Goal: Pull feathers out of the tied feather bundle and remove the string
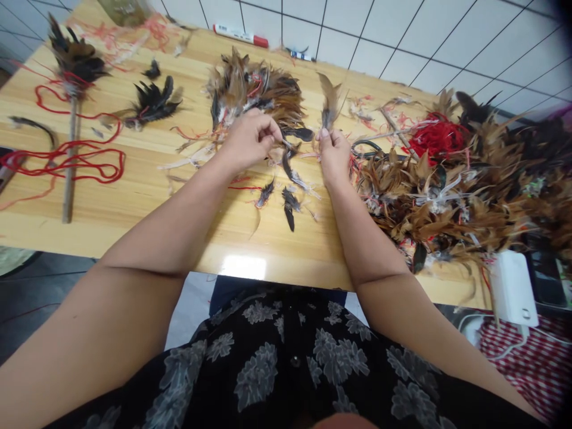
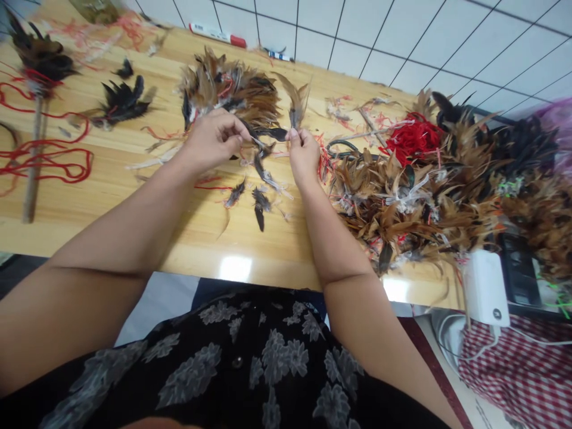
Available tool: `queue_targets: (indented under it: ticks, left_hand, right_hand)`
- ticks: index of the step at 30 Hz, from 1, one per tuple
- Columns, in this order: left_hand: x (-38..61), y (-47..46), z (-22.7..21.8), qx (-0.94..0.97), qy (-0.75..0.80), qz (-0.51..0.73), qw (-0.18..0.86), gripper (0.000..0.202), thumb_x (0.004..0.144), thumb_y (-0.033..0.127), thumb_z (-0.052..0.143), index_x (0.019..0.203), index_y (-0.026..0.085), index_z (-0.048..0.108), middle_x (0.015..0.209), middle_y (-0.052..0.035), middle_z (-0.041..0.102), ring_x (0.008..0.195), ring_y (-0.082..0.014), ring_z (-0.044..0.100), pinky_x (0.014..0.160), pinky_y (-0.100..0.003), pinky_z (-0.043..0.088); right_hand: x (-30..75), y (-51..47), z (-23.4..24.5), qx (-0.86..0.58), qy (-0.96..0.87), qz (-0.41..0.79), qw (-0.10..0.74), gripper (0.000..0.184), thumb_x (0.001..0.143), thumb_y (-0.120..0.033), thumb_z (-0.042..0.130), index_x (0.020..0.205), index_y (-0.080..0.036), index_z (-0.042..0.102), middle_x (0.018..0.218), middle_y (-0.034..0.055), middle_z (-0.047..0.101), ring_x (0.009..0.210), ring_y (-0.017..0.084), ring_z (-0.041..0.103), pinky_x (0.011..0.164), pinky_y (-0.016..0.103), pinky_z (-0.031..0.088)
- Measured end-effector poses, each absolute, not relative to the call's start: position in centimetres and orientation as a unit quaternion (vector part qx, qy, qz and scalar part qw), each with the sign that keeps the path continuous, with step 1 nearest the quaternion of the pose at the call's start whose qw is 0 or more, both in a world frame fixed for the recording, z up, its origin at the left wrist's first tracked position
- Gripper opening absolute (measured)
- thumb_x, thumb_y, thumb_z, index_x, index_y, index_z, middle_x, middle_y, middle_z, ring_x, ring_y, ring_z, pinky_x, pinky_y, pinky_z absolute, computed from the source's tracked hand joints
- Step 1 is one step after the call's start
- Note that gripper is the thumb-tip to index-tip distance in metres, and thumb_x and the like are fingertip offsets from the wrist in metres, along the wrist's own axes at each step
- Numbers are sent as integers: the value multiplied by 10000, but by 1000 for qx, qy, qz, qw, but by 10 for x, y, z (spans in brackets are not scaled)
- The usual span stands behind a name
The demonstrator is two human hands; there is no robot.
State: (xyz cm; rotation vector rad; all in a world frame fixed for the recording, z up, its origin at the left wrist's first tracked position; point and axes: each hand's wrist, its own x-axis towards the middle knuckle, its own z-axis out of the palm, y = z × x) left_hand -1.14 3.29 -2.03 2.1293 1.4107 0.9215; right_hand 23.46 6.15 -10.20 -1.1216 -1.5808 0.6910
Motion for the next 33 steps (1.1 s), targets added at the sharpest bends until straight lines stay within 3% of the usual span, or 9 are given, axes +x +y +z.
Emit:
queue_targets:
  ticks: [2, 4, 9, 14, 20, 24, 28, 33]
  left_hand:
    - [-8, 37, -28, 763, 538, 324, 152, 386, 888, -31, 667, 1107, 208, 877, 1172, -85, 738, 1021, -241, 682, 985, -445, 566]
    - [-3, 41, -36, 782, 528, 302, 133, 366, 929, -5, 696, 1158, 233, 853, 1208, -82, 726, 1151, -262, 655, 1079, -474, 545]
    - [5, 44, -48, 790, 508, 293, 175, 168, 967, 97, 731, 941, 263, 728, 981, -59, 641, 1219, -286, 574, 1158, -501, 491]
    - [-1, 46, -46, 749, 506, 364, 224, 200, 955, 142, 778, 854, 248, 642, 931, -43, 621, 1114, -259, 622, 1101, -456, 519]
    - [6, 52, -49, 600, 493, 504, 378, 274, 1044, 235, 801, 884, 227, 579, 788, 7, 583, 787, -188, 691, 806, -332, 551]
    - [13, 50, -50, 532, 473, 525, 467, 343, 1060, 238, 810, 872, 226, 523, 748, 28, 556, 717, -165, 719, 700, -262, 538]
    - [15, 45, -50, 538, 459, 523, 475, 360, 1012, 214, 859, 876, 224, 525, 744, 32, 565, 726, -174, 745, 721, -277, 596]
    - [16, 50, -59, 599, 463, 496, 426, 305, 1019, 209, 819, 867, 222, 555, 745, 25, 552, 844, -239, 804, 894, -422, 670]
  right_hand:
    - [233, 62, -107, -518, -626, 251, 526, 847, 1049, -982, 322, 954, -220, 680, 933, 35, 656, 1060, 238, 722, 1077, 507, 629]
    - [231, 64, -112, -541, -618, 220, 526, 828, 1079, -944, 315, 963, -215, 689, 965, 40, 666, 1106, 243, 724, 1137, 536, 607]
    - [228, 63, -109, -527, -639, 208, 521, 771, 1116, -879, 354, 969, -218, 723, 955, 34, 683, 1081, 239, 740, 1177, 552, 593]
    - [226, 54, -98, -520, -655, 205, 509, 742, 1124, -854, 396, 950, -222, 743, 923, 29, 691, 1010, 227, 737, 1154, 536, 608]
    - [214, 45, -92, -516, -656, 221, 504, 630, 1131, -779, 521, 911, -241, 763, 928, 43, 725, 1041, 241, 734, 1157, 516, 616]
    - [202, 38, -88, -514, -657, 244, 495, 543, 1122, -701, 622, 907, -233, 797, 913, 46, 740, 1001, 240, 723, 1119, 489, 627]
    - [197, 35, -87, -515, -659, 264, 481, 474, 1106, -640, 692, 907, -229, 819, 894, 39, 730, 977, 232, 717, 1099, 465, 627]
    - [196, 36, -90, -507, -665, 288, 468, 444, 1078, -635, 746, 899, -236, 821, 887, 27, 717, 962, 217, 705, 1073, 429, 622]
